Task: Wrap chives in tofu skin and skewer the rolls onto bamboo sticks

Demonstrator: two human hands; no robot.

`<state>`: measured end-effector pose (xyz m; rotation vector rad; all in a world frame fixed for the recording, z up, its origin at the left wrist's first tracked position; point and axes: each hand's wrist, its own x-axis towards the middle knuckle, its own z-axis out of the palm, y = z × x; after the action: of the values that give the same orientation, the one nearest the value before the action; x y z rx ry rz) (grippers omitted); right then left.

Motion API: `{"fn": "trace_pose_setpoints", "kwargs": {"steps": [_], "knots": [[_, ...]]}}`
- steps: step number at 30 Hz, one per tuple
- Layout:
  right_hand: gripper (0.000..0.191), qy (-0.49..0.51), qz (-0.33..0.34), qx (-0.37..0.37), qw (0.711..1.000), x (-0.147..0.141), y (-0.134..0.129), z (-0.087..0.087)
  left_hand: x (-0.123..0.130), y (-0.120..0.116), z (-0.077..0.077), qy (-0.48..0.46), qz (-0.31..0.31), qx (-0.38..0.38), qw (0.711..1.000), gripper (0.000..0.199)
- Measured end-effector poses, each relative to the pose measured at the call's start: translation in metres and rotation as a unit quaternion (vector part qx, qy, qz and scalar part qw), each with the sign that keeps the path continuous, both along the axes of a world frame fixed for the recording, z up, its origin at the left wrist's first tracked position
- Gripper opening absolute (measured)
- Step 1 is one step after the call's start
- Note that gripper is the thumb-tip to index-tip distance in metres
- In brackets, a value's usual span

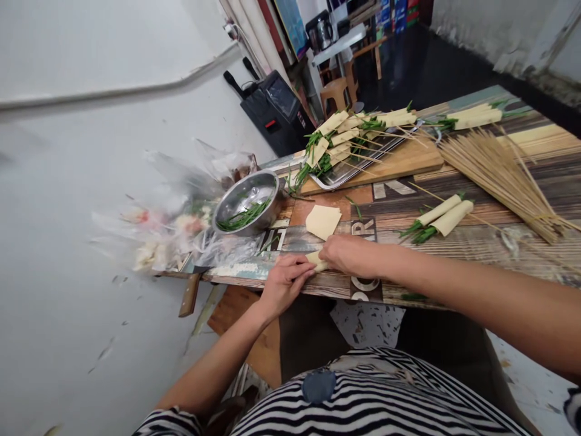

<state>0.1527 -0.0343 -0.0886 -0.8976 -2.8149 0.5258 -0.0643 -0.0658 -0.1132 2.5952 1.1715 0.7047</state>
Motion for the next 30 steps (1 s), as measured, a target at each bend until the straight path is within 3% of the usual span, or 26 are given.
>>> {"fn": "trace_pose_setpoints", "kwargs": {"steps": [3,10,18,25,30], "knots": [[0.026,-0.030,0.008,0.002,1.000,0.001,-0.003,0.002,0.001,0.001,0.004,0.034,0.012,0.008,0.999,0.016],[0.025,-0.035,0.042,0.121,0.991,0.004,-0.009,-0.013,-0.002,0.003,0.002,-0.004,0.006,-0.034,0.999,0.016],[0.026,-0.080,0.024,0.074,0.994,0.000,-0.004,0.003,0.002,-0.008,0.001,0.110,0.009,0.139,0.984,0.016],[0.023,-0.064,0.013,0.050,0.997,0.000,0.006,0.004,0.005,-0.010,0.005,0.152,0.015,0.124,0.981,0.016],[0.026,-0.067,0.005,0.072,0.995,0.001,-0.004,0.000,0.009,-0.007,0.007,0.154,0.023,0.085,0.984,0.021]]}}
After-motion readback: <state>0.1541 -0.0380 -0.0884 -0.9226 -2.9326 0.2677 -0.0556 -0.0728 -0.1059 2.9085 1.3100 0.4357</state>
